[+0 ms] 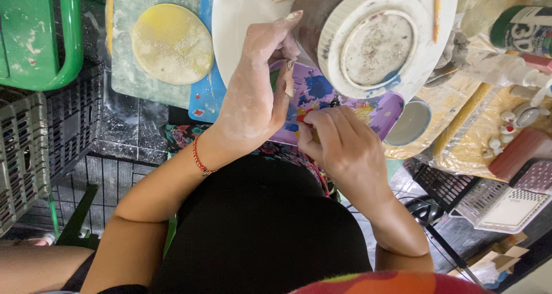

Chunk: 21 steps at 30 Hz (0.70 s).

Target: The person applies paint to a small clay object using a brush. They pick up various containers of paint, dip the brush into the containers, and paint details onto the clay item and a small purple tray.

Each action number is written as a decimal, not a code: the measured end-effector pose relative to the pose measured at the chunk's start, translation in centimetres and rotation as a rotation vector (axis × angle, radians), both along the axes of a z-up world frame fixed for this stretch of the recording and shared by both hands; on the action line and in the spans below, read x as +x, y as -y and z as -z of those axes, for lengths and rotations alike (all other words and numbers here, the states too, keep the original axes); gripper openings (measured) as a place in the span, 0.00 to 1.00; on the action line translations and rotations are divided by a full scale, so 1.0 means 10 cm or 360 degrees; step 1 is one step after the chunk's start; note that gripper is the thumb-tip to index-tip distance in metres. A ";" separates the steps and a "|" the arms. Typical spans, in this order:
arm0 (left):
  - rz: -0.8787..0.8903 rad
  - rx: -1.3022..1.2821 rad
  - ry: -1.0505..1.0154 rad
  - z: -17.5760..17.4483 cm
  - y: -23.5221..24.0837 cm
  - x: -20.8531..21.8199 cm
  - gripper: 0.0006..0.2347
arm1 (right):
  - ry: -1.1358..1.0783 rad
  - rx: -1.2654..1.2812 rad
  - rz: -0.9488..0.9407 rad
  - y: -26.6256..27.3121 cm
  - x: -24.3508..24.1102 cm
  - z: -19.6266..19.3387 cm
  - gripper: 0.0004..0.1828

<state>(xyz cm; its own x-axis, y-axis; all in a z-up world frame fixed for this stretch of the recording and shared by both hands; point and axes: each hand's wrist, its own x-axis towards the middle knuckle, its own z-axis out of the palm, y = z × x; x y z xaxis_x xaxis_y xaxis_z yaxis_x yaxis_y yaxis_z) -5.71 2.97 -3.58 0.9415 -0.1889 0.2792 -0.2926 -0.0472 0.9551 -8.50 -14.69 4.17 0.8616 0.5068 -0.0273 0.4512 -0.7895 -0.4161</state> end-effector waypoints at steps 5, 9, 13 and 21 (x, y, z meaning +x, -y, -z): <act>-0.0006 0.0021 0.0009 0.00 -0.01 0.00 0.31 | -0.0038 0.0061 0.0049 0.00 0.01 -0.02 0.17; 0.0015 -0.0001 -0.0011 0.01 -0.02 0.01 0.31 | -0.0037 0.0045 0.0035 -0.01 0.01 0.01 0.16; 0.0014 -0.0013 -0.0016 0.01 -0.03 0.01 0.31 | -0.0014 0.0035 0.0023 0.00 -0.02 0.04 0.16; 0.0034 -0.0034 -0.0096 -0.04 -0.02 0.02 0.31 | -0.0009 0.0279 0.0349 0.28 -0.12 0.03 0.14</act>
<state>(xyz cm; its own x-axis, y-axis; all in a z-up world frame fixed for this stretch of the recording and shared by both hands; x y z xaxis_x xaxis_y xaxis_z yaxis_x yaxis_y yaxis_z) -5.49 3.12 -3.22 0.9526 -0.2036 0.2261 -0.2351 -0.0213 0.9717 -9.73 -17.45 3.82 0.9513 0.3057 0.0394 0.2750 -0.7839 -0.5566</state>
